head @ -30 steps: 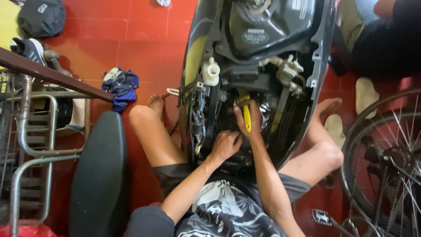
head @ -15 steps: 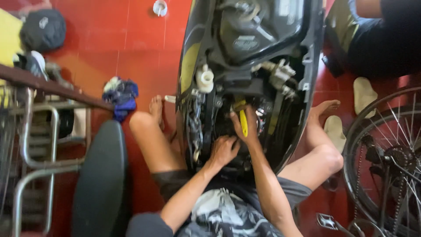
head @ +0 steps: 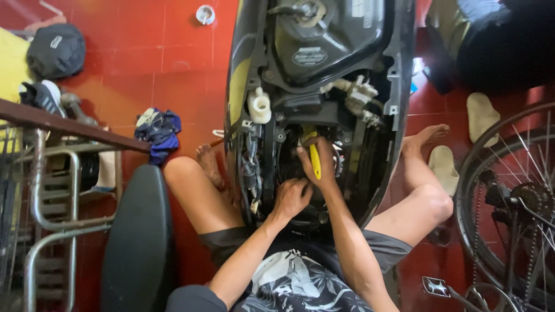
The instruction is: The person sits on the floor and cleans the exposed engine area of a scooter using a yellow brush and an orange-handled screwdriver. They repeatedly brush and scrape various parts of the engine compartment.
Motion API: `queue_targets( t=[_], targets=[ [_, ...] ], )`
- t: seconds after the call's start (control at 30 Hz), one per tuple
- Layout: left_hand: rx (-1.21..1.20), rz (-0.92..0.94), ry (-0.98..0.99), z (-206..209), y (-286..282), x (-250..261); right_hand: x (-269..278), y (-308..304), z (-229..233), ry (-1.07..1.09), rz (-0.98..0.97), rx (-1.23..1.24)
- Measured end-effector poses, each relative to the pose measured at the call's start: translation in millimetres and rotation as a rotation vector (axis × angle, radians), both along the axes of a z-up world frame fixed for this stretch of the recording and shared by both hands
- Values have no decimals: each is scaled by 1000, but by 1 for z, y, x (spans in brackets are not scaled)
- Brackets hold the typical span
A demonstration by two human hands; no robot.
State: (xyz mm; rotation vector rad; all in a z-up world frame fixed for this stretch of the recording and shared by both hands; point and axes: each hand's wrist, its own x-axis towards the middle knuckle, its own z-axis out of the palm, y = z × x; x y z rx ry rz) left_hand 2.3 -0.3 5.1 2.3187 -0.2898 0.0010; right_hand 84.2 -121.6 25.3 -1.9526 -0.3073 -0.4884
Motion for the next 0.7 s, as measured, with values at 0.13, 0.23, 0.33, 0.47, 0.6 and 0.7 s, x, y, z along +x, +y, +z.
queue_targets(
  t=[0.13, 0.23, 0.33, 0.47, 0.6, 0.7],
  targets=[
    [3, 29, -17, 4, 0, 5, 5, 0, -6, 39, -7, -29],
    [-21, 6, 1, -1, 0, -3, -3, -1, -9, 50, 11, -22],
    [11, 11, 3, -1, 1, 5, 3, 0, 1, 47, 17, -6],
    [26, 7, 3, 0, 1, -2, -3, 0, 10, 52, 27, -15],
    [65, -24, 32, 0, 0, -1, -3, 1, 10, 28, 7, 17],
    [51, -27, 48, -9, 2, 1, 1, -2, -5, 17, 6, -53]
  ],
)
